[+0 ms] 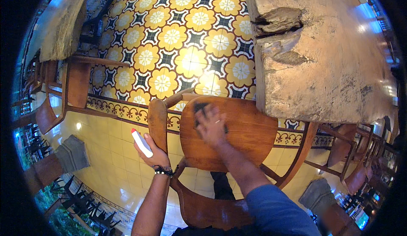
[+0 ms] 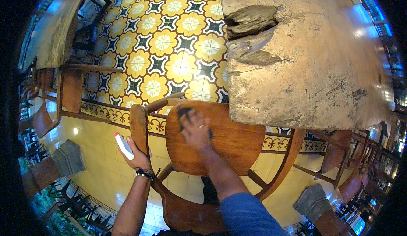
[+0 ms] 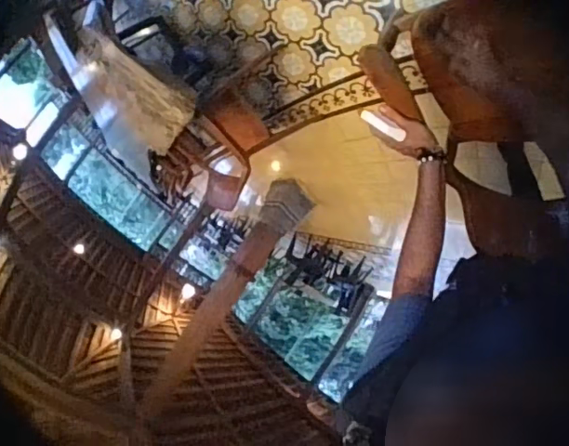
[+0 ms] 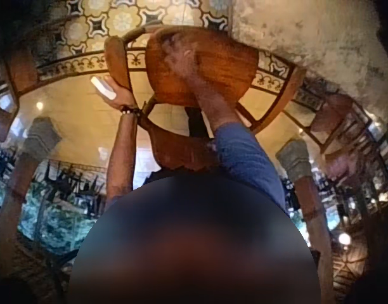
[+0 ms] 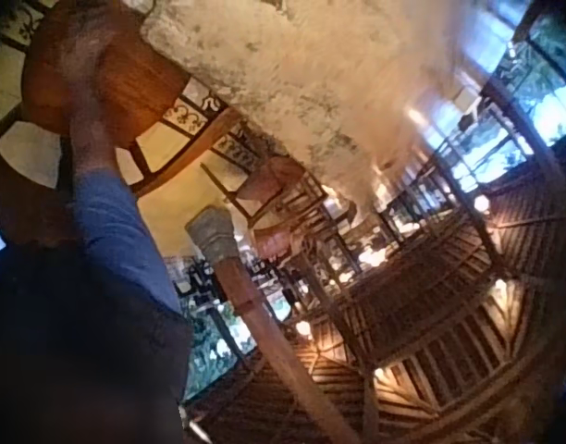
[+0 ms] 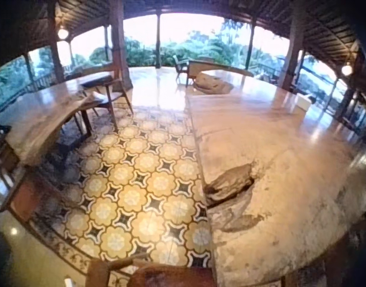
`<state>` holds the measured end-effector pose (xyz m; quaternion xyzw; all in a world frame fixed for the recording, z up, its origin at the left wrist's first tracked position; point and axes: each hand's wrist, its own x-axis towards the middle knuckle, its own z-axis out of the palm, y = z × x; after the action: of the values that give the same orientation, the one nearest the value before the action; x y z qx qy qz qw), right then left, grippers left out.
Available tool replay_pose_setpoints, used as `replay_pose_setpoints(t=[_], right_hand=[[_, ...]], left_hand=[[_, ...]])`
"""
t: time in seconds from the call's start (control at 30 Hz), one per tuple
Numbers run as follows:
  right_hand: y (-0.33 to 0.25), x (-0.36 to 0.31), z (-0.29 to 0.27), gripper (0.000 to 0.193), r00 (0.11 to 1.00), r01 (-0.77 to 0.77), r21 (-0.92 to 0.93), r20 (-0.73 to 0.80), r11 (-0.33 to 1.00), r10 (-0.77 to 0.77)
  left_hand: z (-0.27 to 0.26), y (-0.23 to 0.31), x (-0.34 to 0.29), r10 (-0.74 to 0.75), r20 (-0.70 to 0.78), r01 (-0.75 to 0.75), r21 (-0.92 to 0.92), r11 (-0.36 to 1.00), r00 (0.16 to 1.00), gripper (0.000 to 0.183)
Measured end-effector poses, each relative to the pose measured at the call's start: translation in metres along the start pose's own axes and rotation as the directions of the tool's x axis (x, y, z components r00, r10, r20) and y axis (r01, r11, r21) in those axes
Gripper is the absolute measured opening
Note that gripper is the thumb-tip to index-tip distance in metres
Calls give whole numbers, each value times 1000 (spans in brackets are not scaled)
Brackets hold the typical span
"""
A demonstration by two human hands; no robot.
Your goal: The person sprays a cleaning solution onto wooden chairs and wipes them with a cloth, then moves to a large wooden table and wipes its surface. The actions are repeated across multiple chairs and the table in a dining area.
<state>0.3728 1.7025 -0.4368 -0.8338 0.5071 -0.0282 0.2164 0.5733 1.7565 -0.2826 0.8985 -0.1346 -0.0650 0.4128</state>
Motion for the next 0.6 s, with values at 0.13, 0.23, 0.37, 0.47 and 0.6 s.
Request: replay_pose_setpoints(t=[0.13,0.23,0.37,0.47,0.6], right_hand=[[-22,-109,8,49,754,562,56,376,825,-539],[21,-185,-26,33,596,404,76,734,911,-326],[66,-220,-128,24,820,-440,340,530,831,217],[87,-253,-226,51,859,-502,497,192,708,475],[119,-295,-284,77,636,-544,430,-348,720,689]], left_hand=[[1,6,1,56,-4,-56,2,998,998,52],[-1,12,-3,34,31,-35,35,999,999,52],[-7,14,-5,49,21,-50,18,999,999,54],[-3,2,0,29,32,-26,-79,997,999,59],[-1,-31,23,-113,207,230,-728,646,972,49]])
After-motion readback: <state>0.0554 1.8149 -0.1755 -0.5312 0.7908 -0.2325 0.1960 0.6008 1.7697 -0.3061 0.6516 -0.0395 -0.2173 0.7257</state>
